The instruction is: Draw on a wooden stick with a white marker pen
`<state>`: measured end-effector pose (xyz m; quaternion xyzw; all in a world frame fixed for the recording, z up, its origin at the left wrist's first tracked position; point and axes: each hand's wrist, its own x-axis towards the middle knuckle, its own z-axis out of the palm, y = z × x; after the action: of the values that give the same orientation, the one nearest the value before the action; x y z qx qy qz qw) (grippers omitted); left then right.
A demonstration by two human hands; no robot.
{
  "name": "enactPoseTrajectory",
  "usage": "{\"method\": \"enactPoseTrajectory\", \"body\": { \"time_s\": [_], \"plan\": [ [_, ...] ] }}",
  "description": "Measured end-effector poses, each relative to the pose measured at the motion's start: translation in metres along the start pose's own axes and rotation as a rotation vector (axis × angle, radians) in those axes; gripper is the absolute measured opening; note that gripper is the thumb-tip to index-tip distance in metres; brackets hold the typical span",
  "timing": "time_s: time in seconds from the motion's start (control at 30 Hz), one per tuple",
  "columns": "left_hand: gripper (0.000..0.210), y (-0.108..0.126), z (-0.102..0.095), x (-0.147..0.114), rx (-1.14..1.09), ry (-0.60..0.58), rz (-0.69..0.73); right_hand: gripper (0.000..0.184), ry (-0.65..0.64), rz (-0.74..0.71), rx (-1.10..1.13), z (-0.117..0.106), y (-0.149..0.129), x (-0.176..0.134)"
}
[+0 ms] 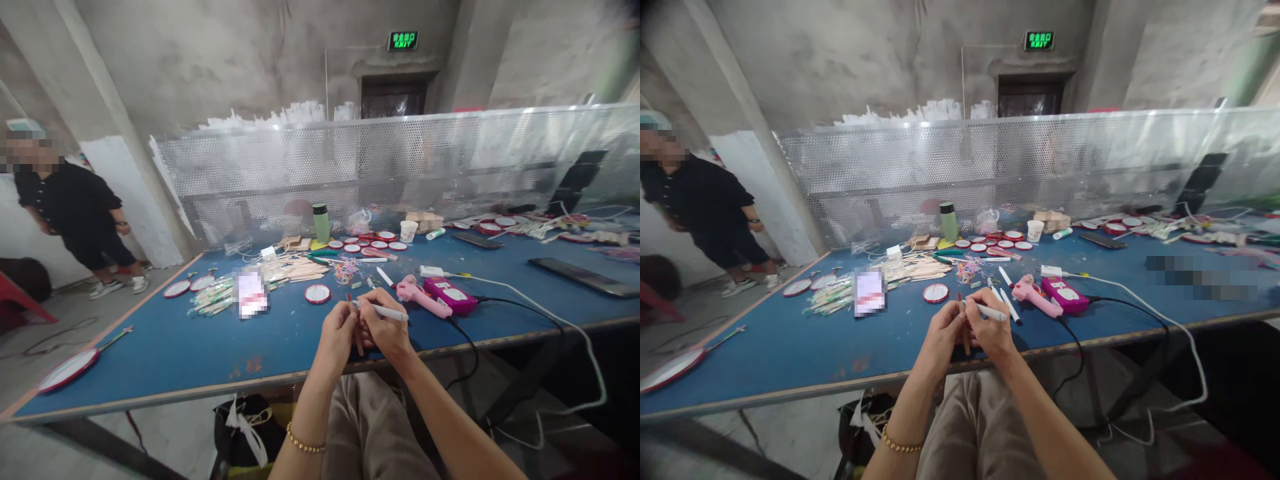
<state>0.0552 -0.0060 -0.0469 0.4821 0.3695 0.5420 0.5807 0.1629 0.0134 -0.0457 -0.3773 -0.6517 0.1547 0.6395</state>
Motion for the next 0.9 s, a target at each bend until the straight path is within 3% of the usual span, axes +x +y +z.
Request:
{"method": "enactPoseTrajectory", "body": {
  "time_s": [0.9],
  "plan": [
    [0.037, 0.0024, 0.0008, -0.0015, -0.020, -0.008, -0.011, 0.018, 0.008, 0.002, -0.030, -0.0004, 0.0007, -0.0001]
  ]
}}
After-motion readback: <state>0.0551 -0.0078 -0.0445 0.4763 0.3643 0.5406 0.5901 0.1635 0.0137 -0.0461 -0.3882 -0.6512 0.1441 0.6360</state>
